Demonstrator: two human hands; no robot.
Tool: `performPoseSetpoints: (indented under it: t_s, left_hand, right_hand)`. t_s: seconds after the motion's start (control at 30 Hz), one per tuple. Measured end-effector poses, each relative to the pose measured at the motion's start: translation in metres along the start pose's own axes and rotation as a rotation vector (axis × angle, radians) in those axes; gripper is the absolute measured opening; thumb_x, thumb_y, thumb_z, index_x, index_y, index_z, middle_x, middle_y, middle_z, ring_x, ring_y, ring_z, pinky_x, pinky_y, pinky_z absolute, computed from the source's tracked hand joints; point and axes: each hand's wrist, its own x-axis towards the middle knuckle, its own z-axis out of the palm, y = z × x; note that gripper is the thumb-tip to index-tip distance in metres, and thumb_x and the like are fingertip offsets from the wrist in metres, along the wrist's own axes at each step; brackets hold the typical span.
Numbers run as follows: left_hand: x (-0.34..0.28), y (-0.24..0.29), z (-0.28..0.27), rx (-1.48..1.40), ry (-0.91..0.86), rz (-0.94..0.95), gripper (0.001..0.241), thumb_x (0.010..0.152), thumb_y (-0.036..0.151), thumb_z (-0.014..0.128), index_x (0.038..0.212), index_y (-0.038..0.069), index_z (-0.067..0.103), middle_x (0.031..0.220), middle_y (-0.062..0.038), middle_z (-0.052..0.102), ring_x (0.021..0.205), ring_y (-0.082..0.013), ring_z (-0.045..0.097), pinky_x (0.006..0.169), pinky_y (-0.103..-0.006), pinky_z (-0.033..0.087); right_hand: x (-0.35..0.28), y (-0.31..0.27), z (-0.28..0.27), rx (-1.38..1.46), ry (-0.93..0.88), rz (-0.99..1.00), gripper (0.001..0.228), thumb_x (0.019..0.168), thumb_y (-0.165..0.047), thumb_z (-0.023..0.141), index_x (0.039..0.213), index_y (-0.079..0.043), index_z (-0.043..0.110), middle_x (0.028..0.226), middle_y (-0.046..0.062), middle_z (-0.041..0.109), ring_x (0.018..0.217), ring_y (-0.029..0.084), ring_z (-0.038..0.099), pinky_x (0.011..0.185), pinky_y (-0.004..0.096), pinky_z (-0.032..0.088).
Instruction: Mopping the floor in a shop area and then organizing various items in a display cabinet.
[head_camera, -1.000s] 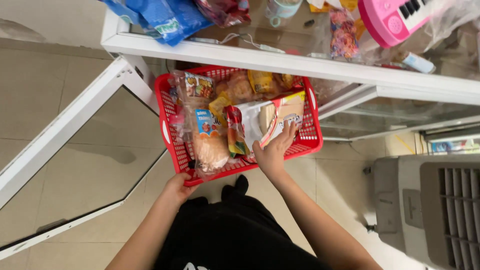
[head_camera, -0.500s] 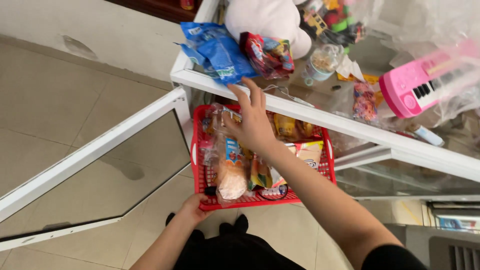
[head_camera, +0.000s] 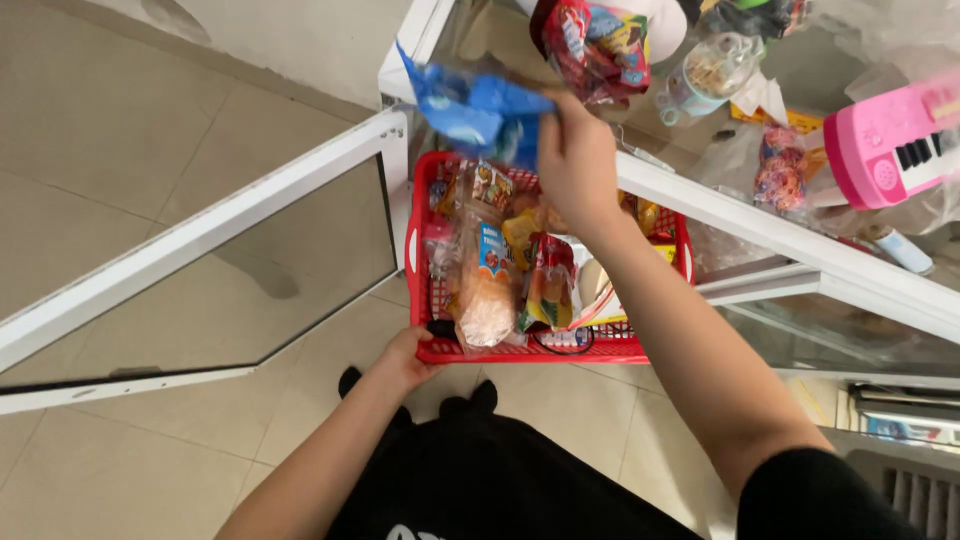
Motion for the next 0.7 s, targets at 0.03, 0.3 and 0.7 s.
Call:
performPoseSetpoints:
  t_s: [0.03,0.3,0.7]
  left_hand:
    - [0.003,0.001,0.001,-0.005,0.009,-0.01,0.053,0.083,0.004,0.046,0.135,-0.004,0.053,0.121,-0.027,0.066,0.101,-0.0395,0.066,0.084,-0.0467,0.06]
    - [-0.019,0.007,0.017,0.067,0.093,-0.024,0.059,0.085,0.01,0.059,0.142,-0.001,0.047,0.128,-0.021,0.059,0.12,-0.0412,0.064,0.098,-0.0604,0.056]
    - [-0.025,0.013,0.027,0.094,0.13,-0.048,0.06,0.087,0.008,0.053,0.147,0.0,0.044,0.136,-0.023,0.061,0.126,-0.0421,0.063,0.104,-0.0611,0.052]
  right_hand:
    - [-0.025,0.012,-0.003,0.001,-0.011,0.01,0.027,0.096,-0.002,0.054,0.118,0.002,0.069,0.078,0.017,0.072,0.058,0.028,0.061,0.057,0.04,0.05]
    - [-0.174,0.065,-0.074,0.197,-0.724,0.481,0.031,0.097,-0.005,0.056,0.124,-0.002,0.072,0.111,0.029,0.076,0.116,0.047,0.069,0.101,0.057,0.052]
    - [-0.289,0.227,-0.111,-0.064,-0.49,0.65,0.047,0.089,0.01,0.052,0.131,0.0,0.071,0.114,0.037,0.07,0.113,0.057,0.064,0.096,0.063,0.051]
